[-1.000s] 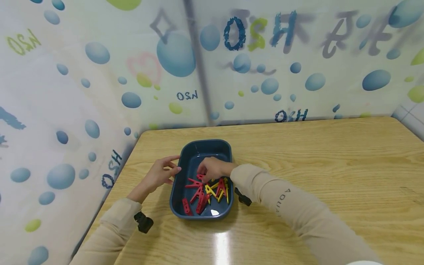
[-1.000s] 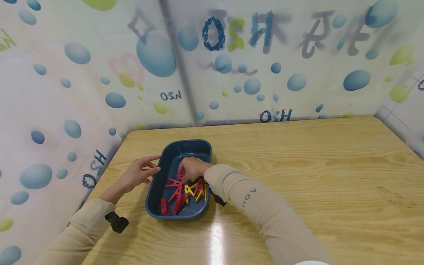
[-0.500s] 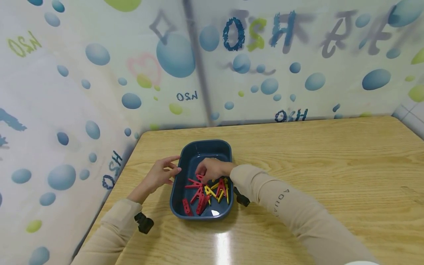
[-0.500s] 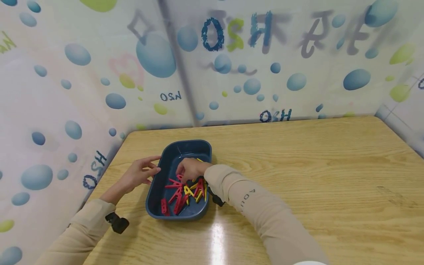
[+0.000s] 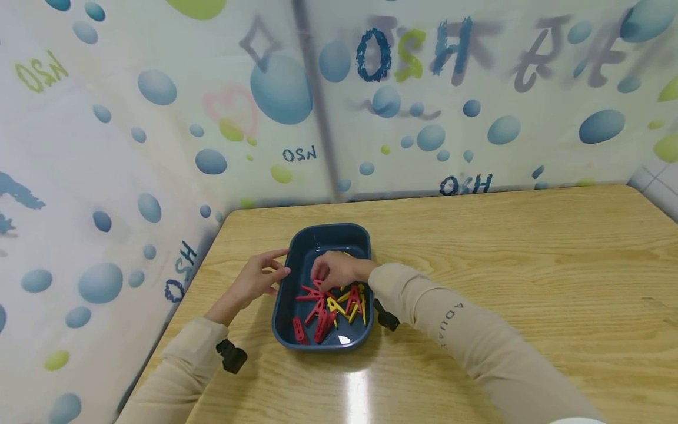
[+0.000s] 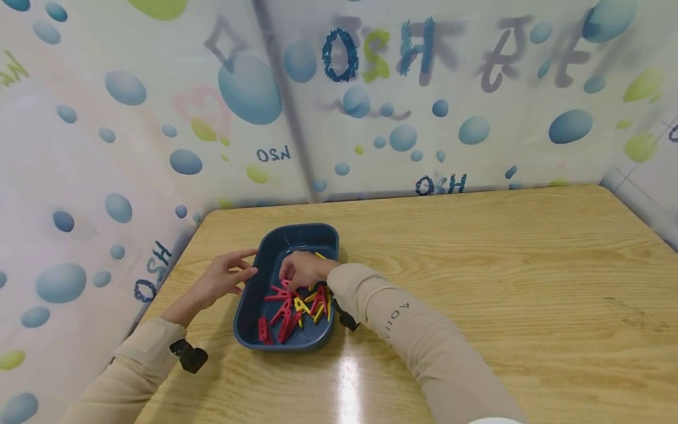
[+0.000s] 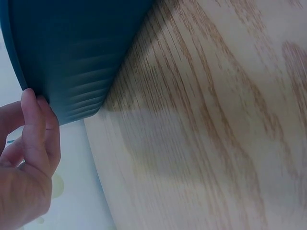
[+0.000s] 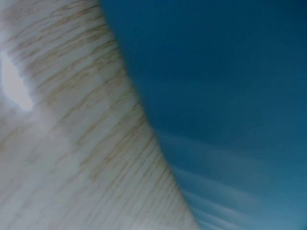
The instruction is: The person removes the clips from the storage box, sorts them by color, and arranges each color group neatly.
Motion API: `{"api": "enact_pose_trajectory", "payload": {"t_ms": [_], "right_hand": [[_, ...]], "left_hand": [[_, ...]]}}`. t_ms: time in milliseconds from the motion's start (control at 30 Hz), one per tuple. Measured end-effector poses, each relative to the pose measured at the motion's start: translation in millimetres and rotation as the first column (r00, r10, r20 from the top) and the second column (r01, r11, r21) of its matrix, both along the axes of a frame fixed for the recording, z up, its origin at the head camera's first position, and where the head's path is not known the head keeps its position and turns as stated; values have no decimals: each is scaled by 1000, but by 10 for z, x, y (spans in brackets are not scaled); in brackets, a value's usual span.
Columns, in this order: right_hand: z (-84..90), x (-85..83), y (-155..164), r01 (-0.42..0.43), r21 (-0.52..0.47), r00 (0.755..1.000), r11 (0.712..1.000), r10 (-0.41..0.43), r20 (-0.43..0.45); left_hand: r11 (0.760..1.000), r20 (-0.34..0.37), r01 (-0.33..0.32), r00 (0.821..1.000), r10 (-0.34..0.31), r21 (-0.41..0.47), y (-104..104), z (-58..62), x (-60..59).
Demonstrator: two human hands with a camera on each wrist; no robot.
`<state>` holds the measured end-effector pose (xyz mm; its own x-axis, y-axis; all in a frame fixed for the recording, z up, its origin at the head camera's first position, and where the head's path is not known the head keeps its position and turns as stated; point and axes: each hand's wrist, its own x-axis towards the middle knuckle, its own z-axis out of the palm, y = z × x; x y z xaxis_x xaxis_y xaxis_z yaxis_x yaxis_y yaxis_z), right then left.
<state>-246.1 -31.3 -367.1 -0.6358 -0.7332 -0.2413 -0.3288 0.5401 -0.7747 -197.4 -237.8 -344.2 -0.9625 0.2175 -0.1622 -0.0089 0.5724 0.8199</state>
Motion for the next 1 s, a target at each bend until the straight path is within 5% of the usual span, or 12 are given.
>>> {"api": "enact_pose_trajectory", "payload": {"t_ms": [567,1000], "right_hand": [[52,9,19,96,-108,993,989,-103,-56],[227,32,172,67,-208,996,976,-77,-44]], "left_hand": [[1000,-9,2,1000,-2,-9,-9,9,-4],[999,-3,-4,1000,4,34,-17,-23,-11]]}}
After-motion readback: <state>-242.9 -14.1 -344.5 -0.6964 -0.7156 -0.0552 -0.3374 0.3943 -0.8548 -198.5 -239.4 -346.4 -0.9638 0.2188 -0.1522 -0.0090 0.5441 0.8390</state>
